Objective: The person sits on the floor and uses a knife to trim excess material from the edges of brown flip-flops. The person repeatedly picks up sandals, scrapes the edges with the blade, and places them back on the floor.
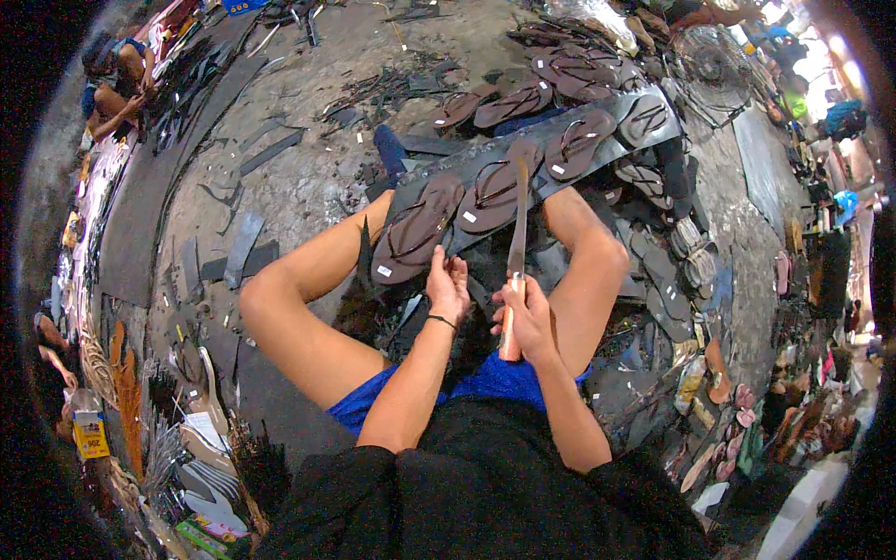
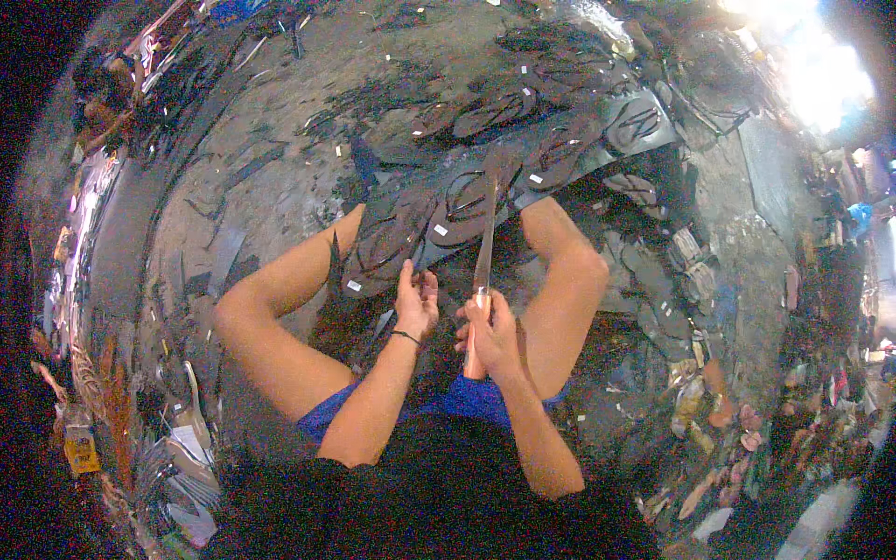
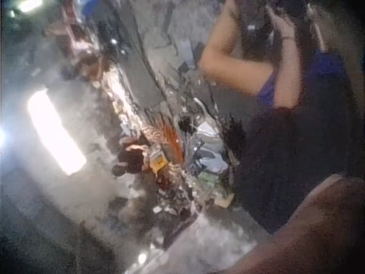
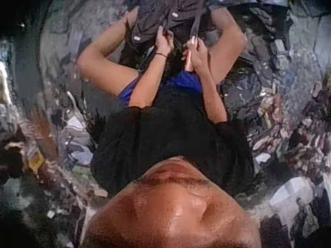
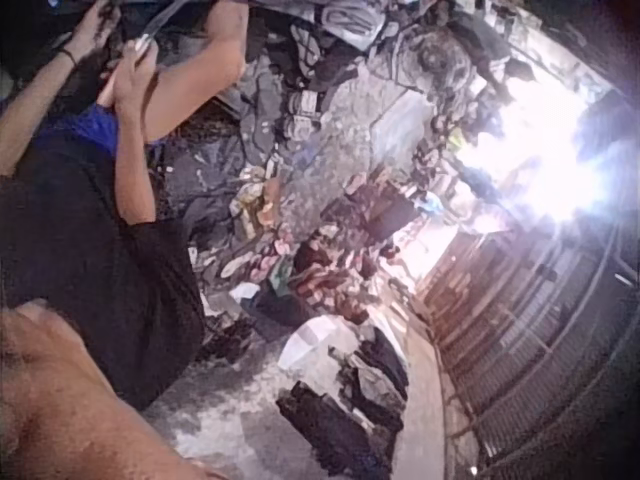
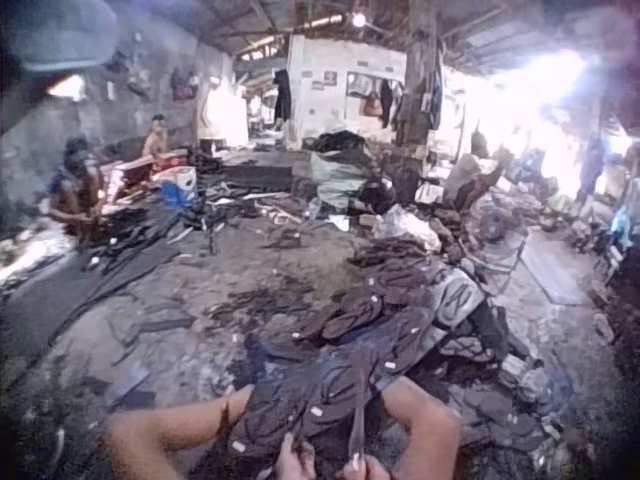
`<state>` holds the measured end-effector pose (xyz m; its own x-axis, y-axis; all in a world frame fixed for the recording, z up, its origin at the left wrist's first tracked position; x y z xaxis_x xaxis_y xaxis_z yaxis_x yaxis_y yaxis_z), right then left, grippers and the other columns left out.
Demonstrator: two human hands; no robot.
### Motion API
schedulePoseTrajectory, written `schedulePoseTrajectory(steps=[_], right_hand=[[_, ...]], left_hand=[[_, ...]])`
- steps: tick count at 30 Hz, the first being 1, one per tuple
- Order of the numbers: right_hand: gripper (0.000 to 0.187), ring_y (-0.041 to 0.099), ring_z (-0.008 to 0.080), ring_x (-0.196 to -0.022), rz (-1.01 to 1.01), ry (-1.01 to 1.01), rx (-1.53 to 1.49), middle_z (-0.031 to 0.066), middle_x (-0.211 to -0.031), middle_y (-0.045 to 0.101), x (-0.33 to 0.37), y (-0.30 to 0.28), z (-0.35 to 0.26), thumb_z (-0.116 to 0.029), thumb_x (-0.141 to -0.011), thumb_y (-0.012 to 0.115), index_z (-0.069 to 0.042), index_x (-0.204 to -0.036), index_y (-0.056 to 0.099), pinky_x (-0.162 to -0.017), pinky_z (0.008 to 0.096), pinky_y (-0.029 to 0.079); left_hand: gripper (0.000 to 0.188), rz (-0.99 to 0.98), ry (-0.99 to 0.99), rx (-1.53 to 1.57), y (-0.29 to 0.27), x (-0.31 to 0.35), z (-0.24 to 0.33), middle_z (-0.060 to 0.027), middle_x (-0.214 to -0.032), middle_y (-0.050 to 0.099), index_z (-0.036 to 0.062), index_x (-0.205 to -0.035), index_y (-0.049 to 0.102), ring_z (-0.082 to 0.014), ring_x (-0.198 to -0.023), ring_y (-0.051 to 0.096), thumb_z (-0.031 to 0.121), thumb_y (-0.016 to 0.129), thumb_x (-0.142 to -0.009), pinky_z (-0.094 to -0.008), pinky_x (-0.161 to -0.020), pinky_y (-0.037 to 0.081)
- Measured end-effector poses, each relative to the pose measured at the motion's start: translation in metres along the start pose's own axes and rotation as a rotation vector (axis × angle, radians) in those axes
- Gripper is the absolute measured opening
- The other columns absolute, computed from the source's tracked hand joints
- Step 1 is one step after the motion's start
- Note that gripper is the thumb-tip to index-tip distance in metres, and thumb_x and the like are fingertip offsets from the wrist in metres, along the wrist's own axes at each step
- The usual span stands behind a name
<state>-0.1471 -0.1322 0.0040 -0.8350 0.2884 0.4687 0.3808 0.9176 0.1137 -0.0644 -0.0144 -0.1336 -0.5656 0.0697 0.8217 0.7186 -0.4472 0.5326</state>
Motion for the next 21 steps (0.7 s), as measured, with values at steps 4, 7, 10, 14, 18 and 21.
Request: schedulePoseTrajectory(steps=[4, 7, 10, 14, 18, 21], right_hand=[[0.035, 0.058, 0.0139, -0.062, -0.015, -0.001, -0.022, 0.0102, -0.091, 0.059, 0.02, 0.006, -0.007, -0.024, -0.096, 0.052, -0.007, -0.124, 0.04, -0.047, 0.0293, 0.053], [0.036, 0.055, 0.0126, -0.054, -0.019, -0.069, 0.113, 0.0089, -0.087, 0.058, 0.03, 0.011, -0.015, -0.025, -0.097, 0.05, -0.006, -0.125, 0.038, -0.044, 0.0268, 0.049], [0.034, 0.051, 0.0102, -0.048, 0.02, -0.234, 0.347, 0.0055, -0.076, 0.055, 0.038, 0.009, -0.01, -0.026, -0.098, 0.048, -0.004, -0.123, 0.039, -0.039, 0.0246, 0.042], [0.039, 0.062, 0.047, -0.079, 0.062, -0.202, 0.542, 0.0282, -0.082, 0.062, 0.041, 0.017, 0.007, -0.031, -0.096, 0.048, -0.002, -0.121, 0.041, -0.067, 0.0518, 0.046], [0.028, 0.059, 0.0486, -0.076, 0.026, -0.207, 0.602, 0.0274, -0.078, 0.06, 0.043, 0.038, -0.008, -0.028, -0.096, 0.049, -0.003, -0.105, 0.041, -0.062, 0.0512, 0.045], [0.025, 0.058, 0.0494, -0.075, 0.018, -0.202, 0.583, 0.0268, -0.076, 0.058, 0.032, 0.046, -0.01, -0.026, -0.095, 0.05, -0.003, -0.099, 0.039, -0.061, 0.0517, 0.044]], left_hand=[[0.014, -0.183, 0.128, 0.029, 0.047, 0.027, 0.023, -0.0035, -0.077, 0.061, 0.0055, -0.09, 0.061, -0.0164, -0.07, 0.062, 0.017, 0.068, -0.085, -0.025, -0.069, 0.057], [0.016, -0.344, 0.096, -0.313, 0.074, 0.033, 0.051, -0.0054, -0.088, 0.063, 0.0047, -0.094, 0.061, -0.0157, -0.076, 0.062, 0.016, 0.067, -0.085, -0.0269, -0.071, 0.056], [0.028, -0.34, 0.163, -0.626, 0.101, 0.063, 0.064, -0.0016, -0.076, 0.062, 0.0068, -0.093, 0.063, -0.0122, -0.068, 0.06, 0.034, 0.058, -0.09, -0.0237, -0.055, 0.046], [0.042, -0.414, 0.107, -0.87, 0.104, 0.057, 0.069, 0.0036, -0.061, 0.048, 0.0081, -0.077, 0.059, -0.0075, -0.05, 0.04, 0.045, 0.05, -0.093, -0.0232, -0.045, 0.031], [0.036, -0.447, -0.015, -0.73, 0.106, 0.075, 0.059, 0.0061, -0.055, 0.035, 0.0108, -0.075, 0.053, -0.0057, -0.046, 0.031, 0.042, 0.05, -0.093, -0.0226, -0.043, 0.026], [0.031, -0.497, -0.12, -0.554, 0.1, 0.086, 0.047, 0.0063, -0.055, 0.034, 0.0119, -0.077, 0.049, -0.0057, -0.047, 0.031, 0.037, 0.05, -0.095, -0.0221, -0.042, 0.027]])
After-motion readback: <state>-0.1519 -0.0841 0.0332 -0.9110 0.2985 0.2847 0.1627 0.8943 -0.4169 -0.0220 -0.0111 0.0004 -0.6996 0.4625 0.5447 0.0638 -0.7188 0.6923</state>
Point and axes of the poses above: each hand's wrist, its own x-axis away from the middle knuckle, its own y-axis out of the palm, z = x × y, the point moved 7 cm from there along -x, towards the middle knuckle
